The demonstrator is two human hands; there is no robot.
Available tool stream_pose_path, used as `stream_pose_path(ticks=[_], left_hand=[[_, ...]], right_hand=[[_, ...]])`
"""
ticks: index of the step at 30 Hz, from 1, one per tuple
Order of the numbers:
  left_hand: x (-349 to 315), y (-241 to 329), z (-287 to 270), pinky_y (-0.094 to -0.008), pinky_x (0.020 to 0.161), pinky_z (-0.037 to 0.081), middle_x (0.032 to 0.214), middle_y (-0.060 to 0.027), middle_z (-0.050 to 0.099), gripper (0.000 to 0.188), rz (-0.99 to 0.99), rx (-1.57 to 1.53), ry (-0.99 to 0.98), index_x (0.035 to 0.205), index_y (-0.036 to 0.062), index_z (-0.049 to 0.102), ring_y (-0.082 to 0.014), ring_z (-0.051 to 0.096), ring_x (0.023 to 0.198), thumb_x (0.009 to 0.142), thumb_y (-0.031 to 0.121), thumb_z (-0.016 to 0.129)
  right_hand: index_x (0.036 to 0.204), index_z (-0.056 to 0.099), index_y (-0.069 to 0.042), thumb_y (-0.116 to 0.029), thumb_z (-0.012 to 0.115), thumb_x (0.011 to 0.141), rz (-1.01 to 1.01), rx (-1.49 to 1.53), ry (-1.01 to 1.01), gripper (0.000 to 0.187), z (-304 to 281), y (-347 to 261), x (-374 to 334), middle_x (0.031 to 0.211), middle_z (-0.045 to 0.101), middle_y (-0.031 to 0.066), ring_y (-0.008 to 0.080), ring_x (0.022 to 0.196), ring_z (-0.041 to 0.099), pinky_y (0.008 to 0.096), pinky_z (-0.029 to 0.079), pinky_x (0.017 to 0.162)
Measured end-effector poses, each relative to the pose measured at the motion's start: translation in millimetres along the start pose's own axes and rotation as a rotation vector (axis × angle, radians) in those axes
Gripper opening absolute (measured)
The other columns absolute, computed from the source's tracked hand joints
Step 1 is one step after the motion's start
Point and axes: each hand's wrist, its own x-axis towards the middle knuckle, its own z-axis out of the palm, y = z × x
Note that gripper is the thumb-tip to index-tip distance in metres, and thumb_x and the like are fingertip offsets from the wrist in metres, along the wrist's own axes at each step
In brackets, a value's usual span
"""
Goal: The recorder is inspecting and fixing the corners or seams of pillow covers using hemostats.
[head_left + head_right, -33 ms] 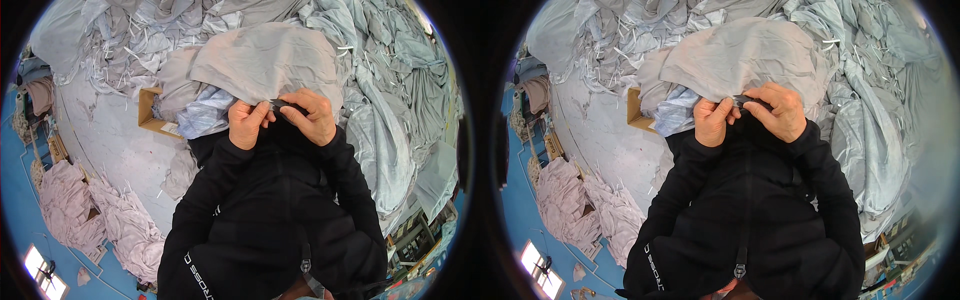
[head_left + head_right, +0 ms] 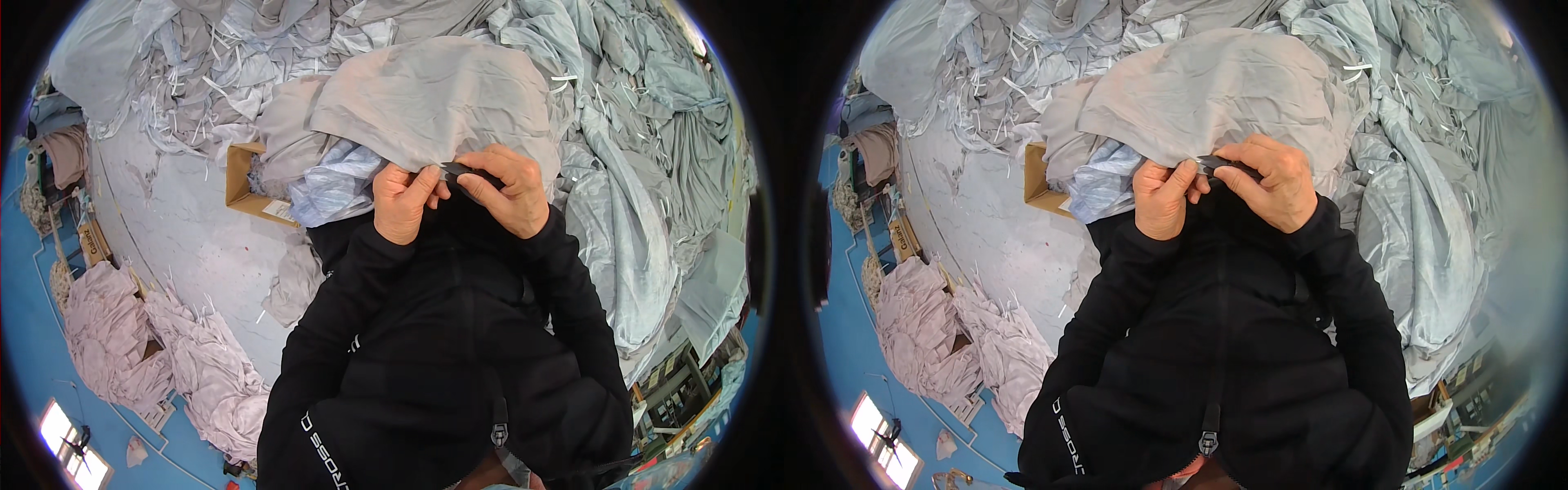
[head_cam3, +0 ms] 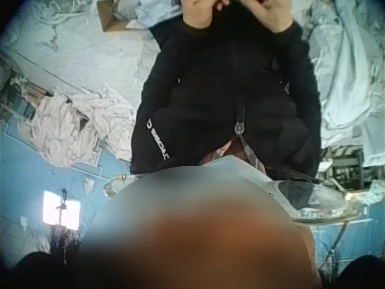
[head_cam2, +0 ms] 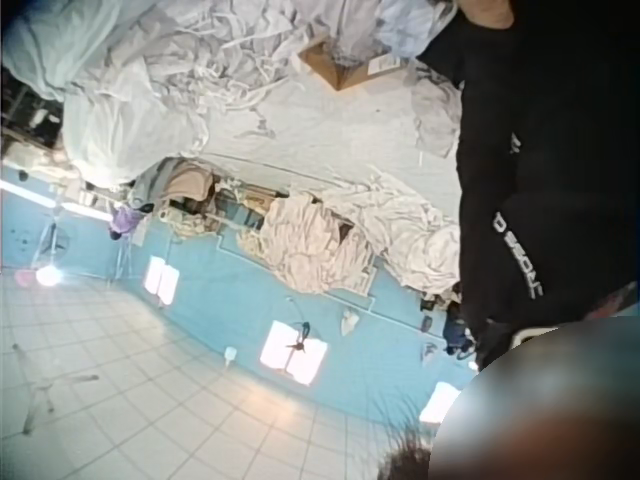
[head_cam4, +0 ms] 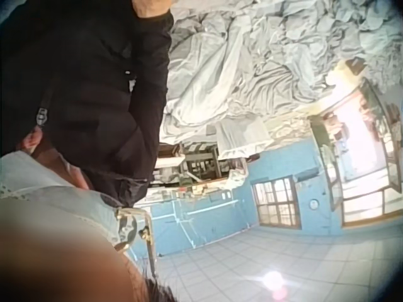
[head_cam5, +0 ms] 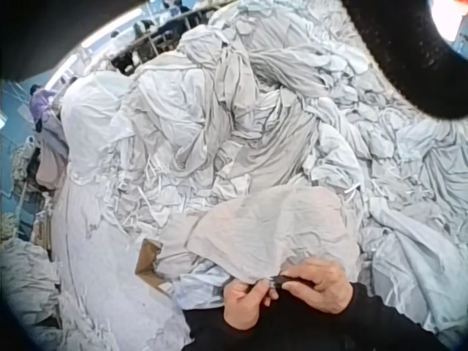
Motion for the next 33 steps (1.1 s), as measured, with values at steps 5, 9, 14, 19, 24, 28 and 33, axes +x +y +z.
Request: stream_pose_path(ticks=[5, 9, 14, 19, 24, 28, 33], left_hand=[[0.1, -1.2, -0.7, -0.0211, 0.053, 0.044, 0.079, -0.0064, 0.067, 0.010, 0.003, 0.007, -0.011, 0.102, -0.0012, 0.064, -0.0100, 0.060, 0.063, 0.097, 0.007, 0.060], [-0.6, -1.9, -1.1, -0.0211, 0.053, 0.044, 0.078, -0.0062, 0.066, 0.010, 0.000, 0.000, -0.019, 0.101, -0.0012, 0.064, -0.0102, 0.061, 0.063, 0.097, 0.007, 0.060], [-1.4, -3.0, -0.8, -0.0212, 0.053, 0.044, 0.078, -0.0063, 0.066, 0.010, -0.010, -0.012, -0.022, 0.101, -0.0012, 0.064, -0.0105, 0.061, 0.063, 0.097, 0.008, 0.060], [-0.4, 0.1, 2.0, -0.0212, 0.054, 0.044, 0.078, -0.0065, 0.066, 0.010, -0.011, -0.016, -0.023, 0.101, -0.0013, 0.064, -0.0106, 0.061, 0.063, 0.097, 0.008, 0.060], [1.6, 0.0, 0.2, -0.0211, 0.054, 0.044, 0.077, -0.0065, 0.066, 0.011, -0.013, -0.015, -0.036, 0.100, -0.0011, 0.064, -0.0107, 0.060, 0.063, 0.098, 0.008, 0.060], [0.6, -1.4, -0.2, -0.0212, 0.053, 0.044, 0.076, -0.0068, 0.066, 0.010, -0.026, -0.028, -0.034, 0.100, -0.0010, 0.064, -0.0108, 0.060, 0.062, 0.098, 0.008, 0.060], [-1.2, -2.3, 2.0, -0.0213, 0.053, 0.044, 0.076, -0.0070, 0.066, 0.011, -0.033, -0.045, -0.029, 0.100, -0.0008, 0.064, -0.0107, 0.059, 0.061, 0.098, 0.009, 0.060]], right_hand=[[0.101, 0.071, 0.002, -0.005, 0.073, 0.082, 0.015, 0.011, -0.012, 0.021, -1.2, -1.7, -0.1, 0.078, 0.064, 0.0103, 0.0200, 0.068, 0.061, 0.0290, 0.046, 0.063], [0.101, 0.071, 0.002, -0.004, 0.073, 0.082, -0.002, 0.021, -0.017, 0.021, -1.4, 0.3, -1.2, 0.079, 0.065, 0.0106, 0.0201, 0.069, 0.062, 0.0290, 0.047, 0.064], [0.102, 0.071, 0.002, -0.004, 0.073, 0.082, 0.005, 0.026, -0.026, 0.020, -1.8, -0.6, -2.0, 0.079, 0.065, 0.0104, 0.0200, 0.069, 0.062, 0.0290, 0.047, 0.064], [0.101, 0.071, 0.001, -0.004, 0.072, 0.083, -0.006, 0.018, -0.028, 0.019, -2.9, -0.7, -0.3, 0.078, 0.064, 0.0099, 0.0193, 0.067, 0.060, 0.0290, 0.046, 0.063], [0.100, 0.072, 0.001, -0.004, 0.072, 0.083, 0.003, 0.034, -0.031, 0.018, -2.3, 0.5, 2.2, 0.077, 0.064, 0.0094, 0.0188, 0.066, 0.060, 0.0290, 0.045, 0.062], [0.100, 0.072, 0.000, -0.004, 0.072, 0.084, -0.008, 0.034, -0.018, 0.017, -1.6, 0.2, 1.5, 0.077, 0.064, 0.0088, 0.0184, 0.066, 0.060, 0.0290, 0.045, 0.061], [0.101, 0.072, 0.000, -0.006, 0.073, 0.083, 0.000, 0.045, -0.002, 0.018, -0.8, 1.6, -1.4, 0.077, 0.064, 0.0088, 0.0182, 0.066, 0.060, 0.0288, 0.045, 0.062]])
